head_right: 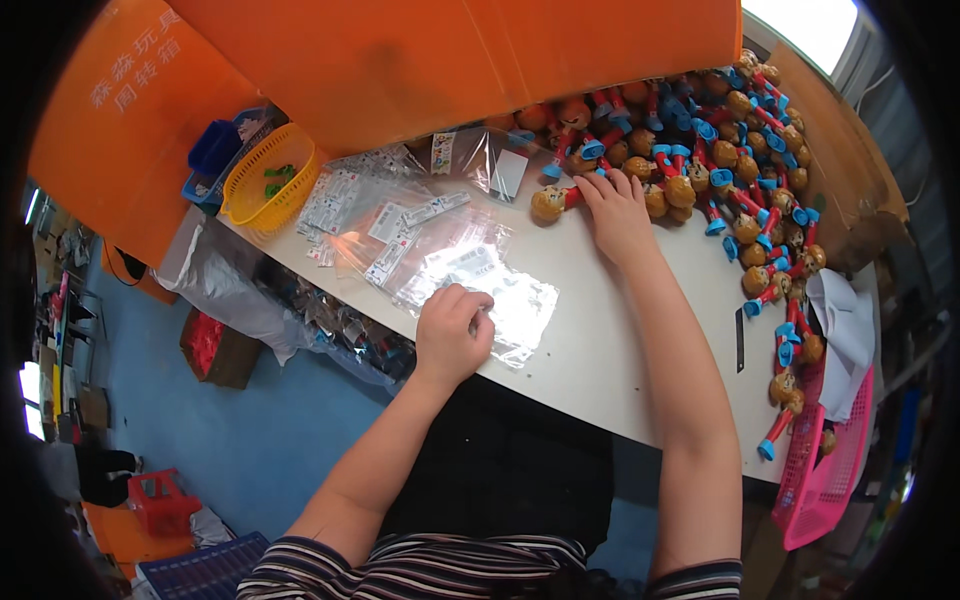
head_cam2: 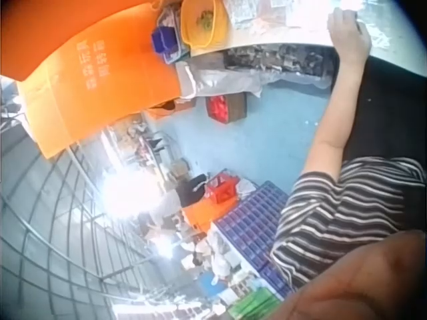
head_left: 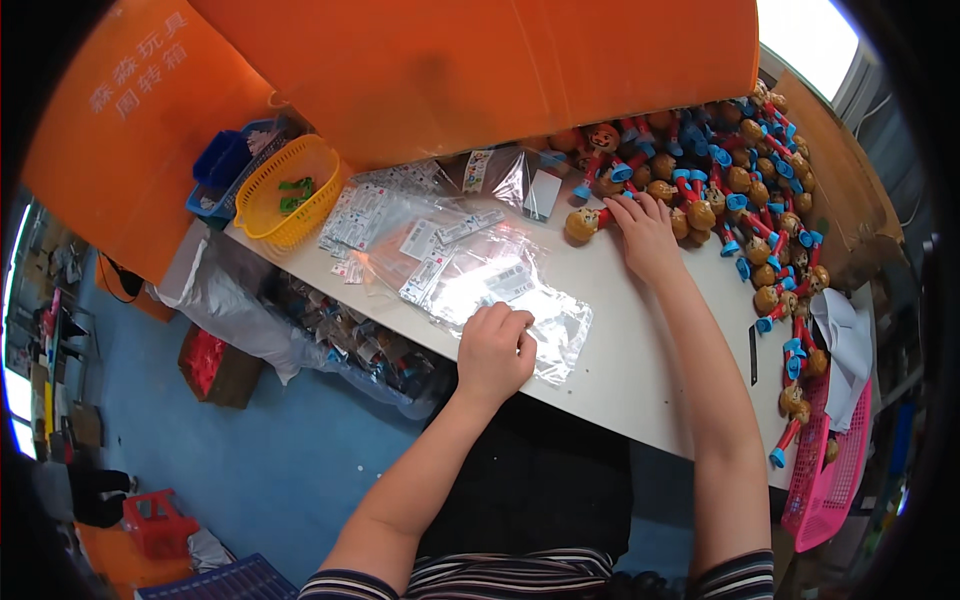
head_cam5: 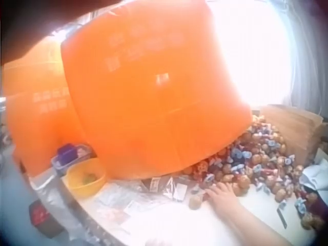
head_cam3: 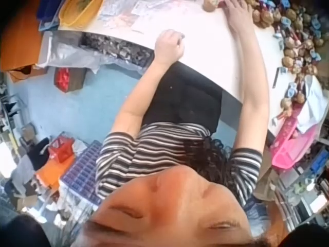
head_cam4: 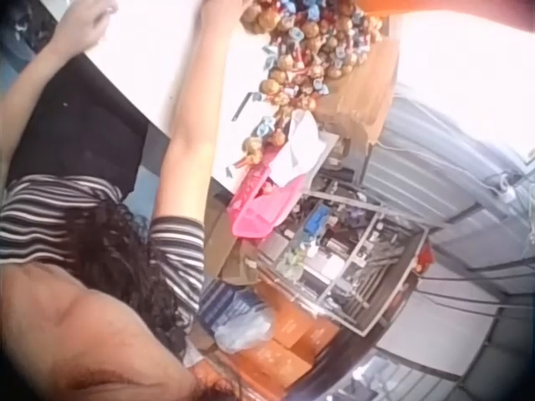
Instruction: Packaging toy rattles into individual plastic bags at a factory workstation.
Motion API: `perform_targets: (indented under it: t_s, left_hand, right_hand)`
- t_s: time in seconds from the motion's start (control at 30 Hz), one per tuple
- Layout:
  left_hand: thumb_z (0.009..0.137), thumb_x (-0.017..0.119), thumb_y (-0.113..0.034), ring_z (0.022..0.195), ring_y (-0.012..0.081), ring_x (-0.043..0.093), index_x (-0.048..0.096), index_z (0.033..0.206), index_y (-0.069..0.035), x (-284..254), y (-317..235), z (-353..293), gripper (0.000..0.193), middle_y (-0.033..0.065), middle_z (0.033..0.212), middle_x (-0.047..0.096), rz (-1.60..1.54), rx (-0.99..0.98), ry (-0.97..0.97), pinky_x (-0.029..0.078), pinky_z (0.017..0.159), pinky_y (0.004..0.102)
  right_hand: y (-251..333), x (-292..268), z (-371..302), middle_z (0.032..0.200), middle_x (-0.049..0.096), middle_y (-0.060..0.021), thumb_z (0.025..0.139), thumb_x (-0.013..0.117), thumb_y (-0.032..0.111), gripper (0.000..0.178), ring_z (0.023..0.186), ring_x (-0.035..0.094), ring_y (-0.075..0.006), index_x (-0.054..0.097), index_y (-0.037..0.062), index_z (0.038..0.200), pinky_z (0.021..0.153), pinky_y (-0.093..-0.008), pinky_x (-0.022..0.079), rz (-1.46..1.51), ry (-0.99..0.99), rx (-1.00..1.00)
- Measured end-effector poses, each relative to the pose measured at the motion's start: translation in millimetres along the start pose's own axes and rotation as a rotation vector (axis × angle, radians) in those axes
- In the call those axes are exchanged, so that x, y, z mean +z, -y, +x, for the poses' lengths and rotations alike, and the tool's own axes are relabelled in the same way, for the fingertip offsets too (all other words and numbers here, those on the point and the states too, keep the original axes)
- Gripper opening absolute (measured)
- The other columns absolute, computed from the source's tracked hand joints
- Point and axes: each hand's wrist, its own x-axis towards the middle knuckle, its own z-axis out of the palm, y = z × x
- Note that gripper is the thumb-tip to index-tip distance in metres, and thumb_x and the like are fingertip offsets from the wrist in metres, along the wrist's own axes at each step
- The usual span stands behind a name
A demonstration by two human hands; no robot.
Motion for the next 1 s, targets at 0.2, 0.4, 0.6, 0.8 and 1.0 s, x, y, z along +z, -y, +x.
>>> perform_targets:
  t_s: [0.2, 0.4, 0.6, 0.8, 1.0]
  left_hand:
    - [0.070, 0.062, 0.000, 0.073, 0.0295, 0.056, 0.065, 0.084, -0.006, 3, 4, -1, 0.016, 0.0094, 0.077, 0.057, -0.041, -0.023, 0.000, 0.045, 0.067, 0.0393]
    - [0.077, 0.065, 0.001, 0.071, 0.0251, 0.061, 0.066, 0.087, -0.003, -6, -3, 4, 0.011, 0.0090, 0.078, 0.059, -0.110, -0.127, -0.038, 0.049, 0.066, 0.0343]
    - [0.080, 0.066, 0.001, 0.070, 0.0238, 0.063, 0.065, 0.091, -0.001, -4, -21, 14, 0.011, 0.0102, 0.083, 0.061, -0.269, -0.243, -0.029, 0.051, 0.064, 0.0318]
    - [0.077, 0.071, -0.001, 0.077, 0.0308, 0.062, 0.064, 0.090, -0.002, -2, -13, -1, 0.016, 0.0131, 0.084, 0.060, -0.063, -0.109, 0.016, 0.051, 0.068, 0.0356]
    - [0.079, 0.070, -0.002, 0.067, 0.0238, 0.063, 0.062, 0.093, -0.002, 0, -10, -1, 0.015, 0.0105, 0.082, 0.061, -0.202, -0.264, 0.034, 0.051, 0.061, 0.0331]
  right_hand:
    - [13, -26, -3, 0.107, 0.064, -0.0080, 0.084, 0.064, 0.007, 0.033, 0.114, 0.052, -0.0288, 0.061, 0.0079, 0.117, 0.106, -0.0430, 0.036, 0.067, -0.046, 0.016]
    - [58, -116, -75, 0.089, 0.061, -0.0057, 0.093, 0.062, 0.013, 0.017, 0.072, 0.059, -0.0098, 0.061, 0.0008, 0.105, 0.059, -0.0244, 0.050, 1.461, 0.353, 0.533]
    - [98, -110, -117, 0.083, 0.062, -0.0053, 0.095, 0.062, 0.014, 0.016, 0.065, 0.058, -0.0078, 0.062, -0.0007, 0.100, 0.057, -0.0221, 0.052, 1.589, 0.344, 0.935]
    - [120, -112, -125, 0.089, 0.063, -0.0071, 0.096, 0.061, 0.013, 0.014, 0.071, 0.061, -0.0101, 0.059, -0.0004, 0.100, 0.071, -0.0257, 0.059, 2.178, -0.059, 1.079]
    - [131, -92, -146, 0.097, 0.060, -0.0074, 0.092, 0.063, 0.002, 0.011, 0.081, 0.063, -0.0127, 0.057, -0.0009, 0.102, 0.075, -0.0256, 0.057, 1.594, -0.186, 0.942]
